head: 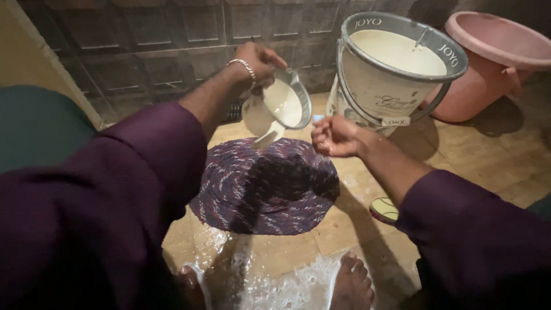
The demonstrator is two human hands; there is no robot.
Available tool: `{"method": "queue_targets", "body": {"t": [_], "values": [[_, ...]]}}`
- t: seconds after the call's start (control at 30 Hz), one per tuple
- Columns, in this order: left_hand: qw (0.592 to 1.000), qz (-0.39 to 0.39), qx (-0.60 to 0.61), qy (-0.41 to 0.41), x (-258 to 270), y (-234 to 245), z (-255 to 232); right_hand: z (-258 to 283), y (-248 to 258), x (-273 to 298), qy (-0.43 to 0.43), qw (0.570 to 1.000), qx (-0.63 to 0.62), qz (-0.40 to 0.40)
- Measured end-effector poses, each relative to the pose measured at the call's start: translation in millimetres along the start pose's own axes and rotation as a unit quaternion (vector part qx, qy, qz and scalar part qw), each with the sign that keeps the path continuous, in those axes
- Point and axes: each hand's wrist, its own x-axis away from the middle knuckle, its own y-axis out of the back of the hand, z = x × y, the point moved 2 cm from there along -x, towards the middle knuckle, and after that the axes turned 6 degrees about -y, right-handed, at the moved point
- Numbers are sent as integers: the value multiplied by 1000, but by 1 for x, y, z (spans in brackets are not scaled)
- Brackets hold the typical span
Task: The person washes a circular rug on a bathroom floor by scrubbing it with a brush and soapy water. They pour water from a mug onto the rug, scrub various sections with a pink brush, wring the rug by hand, and rinse it.
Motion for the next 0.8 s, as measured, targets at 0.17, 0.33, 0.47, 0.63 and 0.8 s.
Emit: {"method": "queue_targets", "body": {"t": [0.17, 0.33, 0.47, 0.63, 0.8], "values": [[981, 138, -130, -39, 29, 14, 6, -35, -35, 24, -182, 886, 337, -262], [972, 140, -184, -38, 51, 36, 20, -47, -69, -15, -2, 946, 234, -226], [953, 135, -261, -71, 77, 54, 20, -72, -108, -56, -32, 972, 190, -134], [906, 131, -399, -45, 122, 83, -1, -136, -131, -139, -68, 992, 18, 107], [895, 104, -434, -9, 136, 127, -6, -155, -173, -188, -71, 994, -61, 50]]}}
